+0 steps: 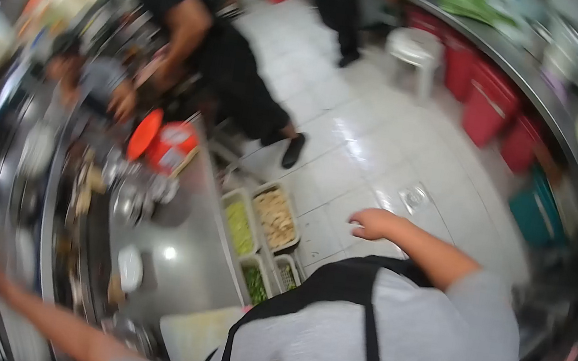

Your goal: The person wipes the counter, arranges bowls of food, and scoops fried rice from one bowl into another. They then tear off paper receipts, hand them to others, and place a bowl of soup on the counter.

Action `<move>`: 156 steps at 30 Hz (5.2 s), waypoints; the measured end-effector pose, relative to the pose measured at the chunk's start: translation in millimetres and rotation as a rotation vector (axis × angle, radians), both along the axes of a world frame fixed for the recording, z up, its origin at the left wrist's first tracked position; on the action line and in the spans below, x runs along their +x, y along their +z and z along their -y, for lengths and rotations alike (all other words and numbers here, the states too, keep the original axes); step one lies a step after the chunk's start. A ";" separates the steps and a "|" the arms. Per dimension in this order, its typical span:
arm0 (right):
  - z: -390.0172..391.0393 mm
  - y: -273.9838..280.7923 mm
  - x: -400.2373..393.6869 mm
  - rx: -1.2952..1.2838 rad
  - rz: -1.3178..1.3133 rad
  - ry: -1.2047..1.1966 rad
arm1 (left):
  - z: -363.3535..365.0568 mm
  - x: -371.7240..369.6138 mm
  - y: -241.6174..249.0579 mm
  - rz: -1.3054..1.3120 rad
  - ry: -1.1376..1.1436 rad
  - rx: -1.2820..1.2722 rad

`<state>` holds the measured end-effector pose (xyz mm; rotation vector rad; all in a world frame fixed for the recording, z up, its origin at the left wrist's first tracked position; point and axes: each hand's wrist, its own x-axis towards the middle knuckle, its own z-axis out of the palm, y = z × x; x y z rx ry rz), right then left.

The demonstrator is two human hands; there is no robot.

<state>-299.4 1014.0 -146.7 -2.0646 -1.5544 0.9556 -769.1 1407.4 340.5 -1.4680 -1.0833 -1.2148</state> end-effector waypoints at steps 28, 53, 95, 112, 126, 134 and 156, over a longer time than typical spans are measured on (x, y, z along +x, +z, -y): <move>433.7 127.3 205.5 1.083 -0.732 -1.278 | 617.9 702.1 -361.2 -0.429 -2.038 -2.879; 370.1 166.1 838.7 -0.474 0.584 -1.301 | 528.8 1093.6 -398.2 0.195 -1.804 -2.723; 642.0 137.4 385.8 0.022 0.639 -2.358 | 669.6 1110.4 -387.5 -0.686 -1.979 -2.965; 813.1 210.0 301.1 -0.856 0.455 -1.788 | 925.2 990.5 -367.3 -1.000 -1.766 -3.039; 898.2 150.7 414.6 -1.100 0.148 -1.537 | 981.9 1022.9 -369.8 -1.112 -1.891 -2.779; 936.7 100.4 373.4 -0.501 0.103 -1.694 | 997.5 1013.5 -370.0 -1.032 -1.788 -2.752; 958.6 166.4 361.3 -0.054 0.337 -1.608 | 1081.8 969.4 -386.5 -0.968 -1.689 -2.805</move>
